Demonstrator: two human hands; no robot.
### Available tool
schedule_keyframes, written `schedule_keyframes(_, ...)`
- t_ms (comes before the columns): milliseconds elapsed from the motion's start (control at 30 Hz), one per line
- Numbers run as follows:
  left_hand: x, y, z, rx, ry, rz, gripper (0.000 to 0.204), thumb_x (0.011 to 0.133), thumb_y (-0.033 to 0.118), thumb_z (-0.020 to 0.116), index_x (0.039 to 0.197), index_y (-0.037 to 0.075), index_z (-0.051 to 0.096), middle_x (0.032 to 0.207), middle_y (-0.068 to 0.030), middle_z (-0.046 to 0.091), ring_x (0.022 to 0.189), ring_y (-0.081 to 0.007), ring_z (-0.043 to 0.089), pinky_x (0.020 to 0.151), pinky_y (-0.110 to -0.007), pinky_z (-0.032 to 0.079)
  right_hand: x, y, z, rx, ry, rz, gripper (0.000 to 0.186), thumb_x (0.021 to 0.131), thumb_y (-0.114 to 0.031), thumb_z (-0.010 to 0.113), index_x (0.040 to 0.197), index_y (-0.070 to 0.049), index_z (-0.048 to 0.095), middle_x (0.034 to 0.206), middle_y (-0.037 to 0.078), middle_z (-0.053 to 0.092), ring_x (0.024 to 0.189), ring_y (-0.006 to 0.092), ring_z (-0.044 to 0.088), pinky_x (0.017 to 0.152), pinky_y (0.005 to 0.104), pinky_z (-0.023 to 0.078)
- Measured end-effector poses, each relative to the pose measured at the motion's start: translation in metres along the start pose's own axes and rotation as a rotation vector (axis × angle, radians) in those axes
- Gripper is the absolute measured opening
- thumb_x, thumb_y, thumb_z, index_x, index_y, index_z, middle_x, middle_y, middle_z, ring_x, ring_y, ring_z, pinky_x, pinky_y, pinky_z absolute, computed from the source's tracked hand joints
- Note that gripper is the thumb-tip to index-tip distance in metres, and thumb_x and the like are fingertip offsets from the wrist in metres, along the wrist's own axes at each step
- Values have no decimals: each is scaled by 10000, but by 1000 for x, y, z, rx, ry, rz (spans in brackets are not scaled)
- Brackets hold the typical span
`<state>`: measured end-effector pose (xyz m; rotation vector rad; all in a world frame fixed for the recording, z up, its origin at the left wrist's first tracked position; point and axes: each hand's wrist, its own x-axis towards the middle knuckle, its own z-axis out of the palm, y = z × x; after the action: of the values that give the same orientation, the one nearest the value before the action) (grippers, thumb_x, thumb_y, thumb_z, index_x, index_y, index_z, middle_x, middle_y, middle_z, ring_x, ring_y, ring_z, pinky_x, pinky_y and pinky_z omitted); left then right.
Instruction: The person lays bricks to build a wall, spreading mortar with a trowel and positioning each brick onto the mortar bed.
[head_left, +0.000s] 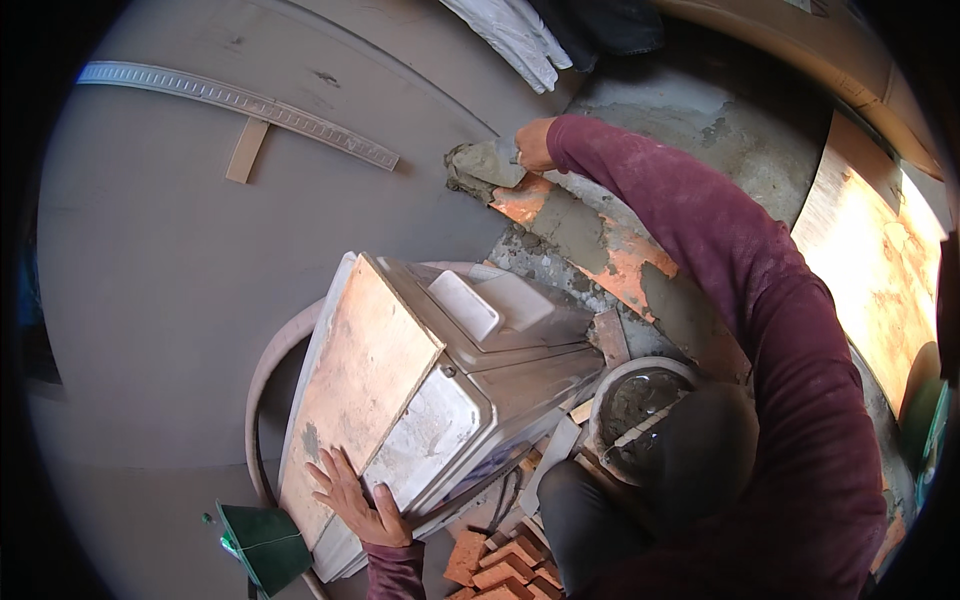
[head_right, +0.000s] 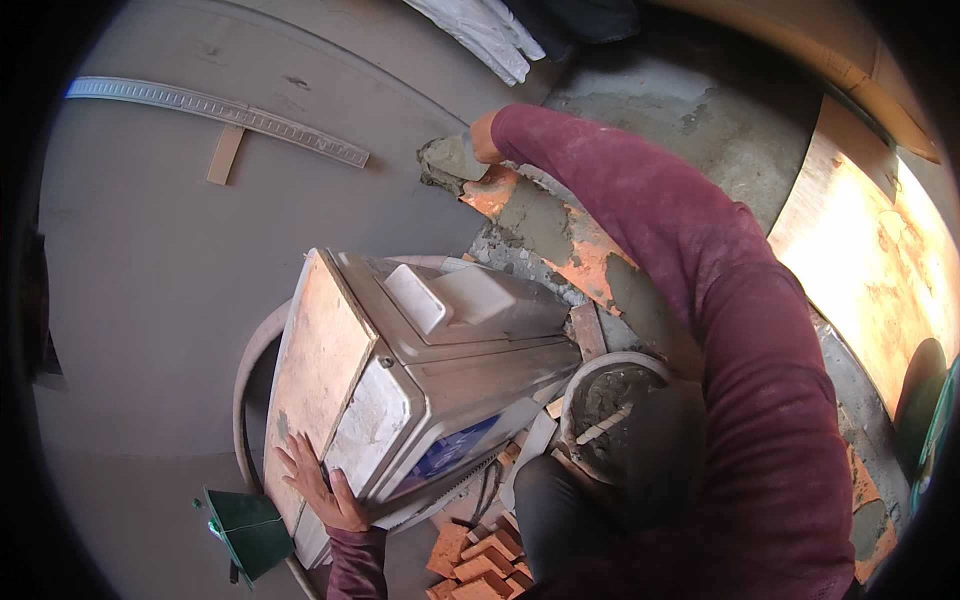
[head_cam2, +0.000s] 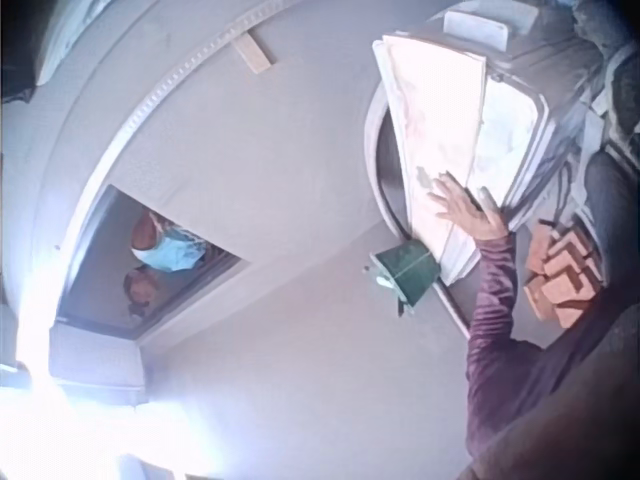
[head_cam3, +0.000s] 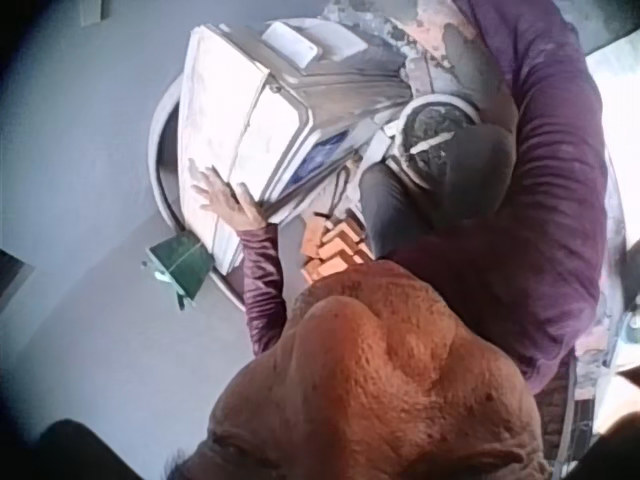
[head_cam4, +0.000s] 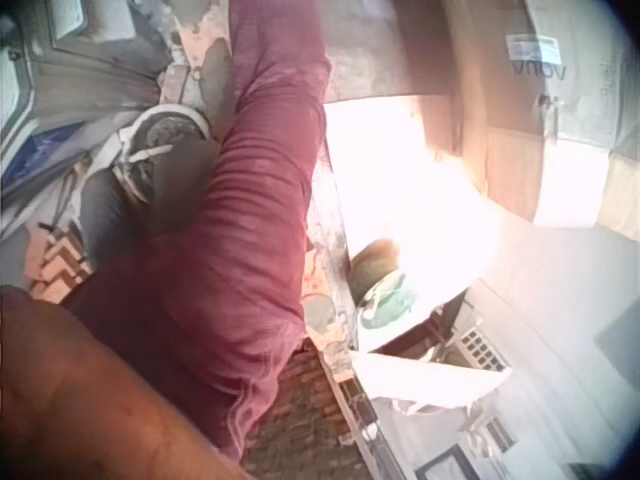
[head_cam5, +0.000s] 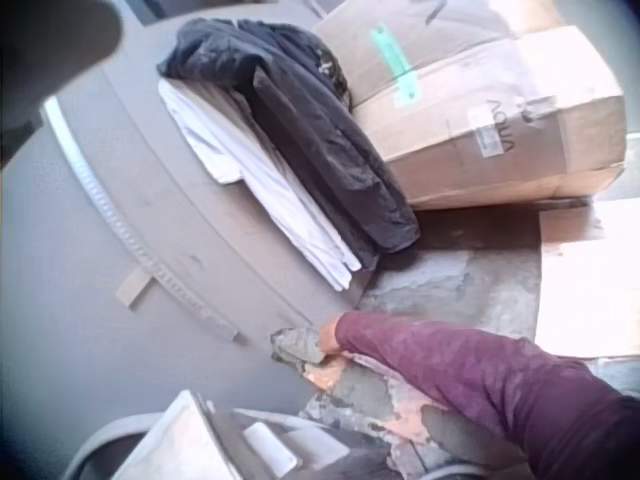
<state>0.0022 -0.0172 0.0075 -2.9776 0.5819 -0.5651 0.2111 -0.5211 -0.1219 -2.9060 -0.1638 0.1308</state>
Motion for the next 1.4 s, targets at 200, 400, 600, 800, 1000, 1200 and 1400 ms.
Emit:
schedule_keyframes(200, -2, 2, -1, 10, -6, 19, 636, 946, 433, 322, 1475, 81, 312, 1539, -139, 266, 1451, -373, 89, 1108, -617, -10, 67, 7, 16, -359, 24, -301, 248, 787, -216, 604, 857, -4, 712, 807, 155, 691, 803, 304, 677, 714, 397, 536)
schedule_keyframes(400, -3, -2, 5, -46, -32, -15, 695, 908, 452, 377, 1475, 57, 299, 1533, -168, 266, 1439, -415, 98, 1104, -625, -23, 54, 19, -9, -745, -231, -940, 196, 792, -168, 589, 790, 0, 690, 710, 132, 680, 729, 314, 673, 667, 415, 533)
schedule_keyframes(600, 2, -17, -15, -4, 16, -20, 684, 907, 433, 389, 1474, 60, 306, 1541, -161, 250, 1445, -400, 87, 1108, -618, -5, -53, -22, -16, 167, -231, -16, 354, 937, -283, 446, 932, 25, 621, 655, 159, 634, 569, 267, 646, 565, 408, 515)
schedule_keyframes(800, -4, -6, -8, -88, 8, 29, 737, 882, 426, 520, 1471, 43, 294, 1511, -214, 282, 1432, -437, 98, 1084, -648, -29, -156, -16, -1, 248, -53, 229, 313, 923, -253, 482, 878, 3, 658, 817, 227, 655, 811, 386, 636, 756, 472, 489)
schedule_keyframes(1000, -26, -16, -11, 44, 48, 52, 724, 918, 540, 445, 1496, 144, 258, 1547, -165, 223, 1443, -403, 74, 1026, -737, 25, -219, -7, 18, 141, 167, 175, 347, 735, -411, 707, 842, -81, 709, 832, 144, 681, 837, 317, 655, 765, 433, 509)
schedule_keyframes(1200, -42, -19, 3, 31, 116, 2, 724, 923, 604, 359, 1489, 160, 278, 1554, -142, 216, 1449, -387, 56, 1015, -751, 4, -319, -20, -36, -153, 123, -26, 411, 650, -505, 751, 903, -189, 676, 772, 73, 680, 777, 284, 664, 670, 409, 501)
schedule_keyframes(1400, -7, -13, 23, -108, 164, -31, 726, 923, 598, 293, 1492, 147, 268, 1556, -136, 207, 1451, -375, 54, 1039, -723, -14, -423, -101, -77, -293, -12, -55, 275, 638, -351, 728, 826, -156, 683, 720, 96, 666, 716, 302, 661, 629, 422, 506)
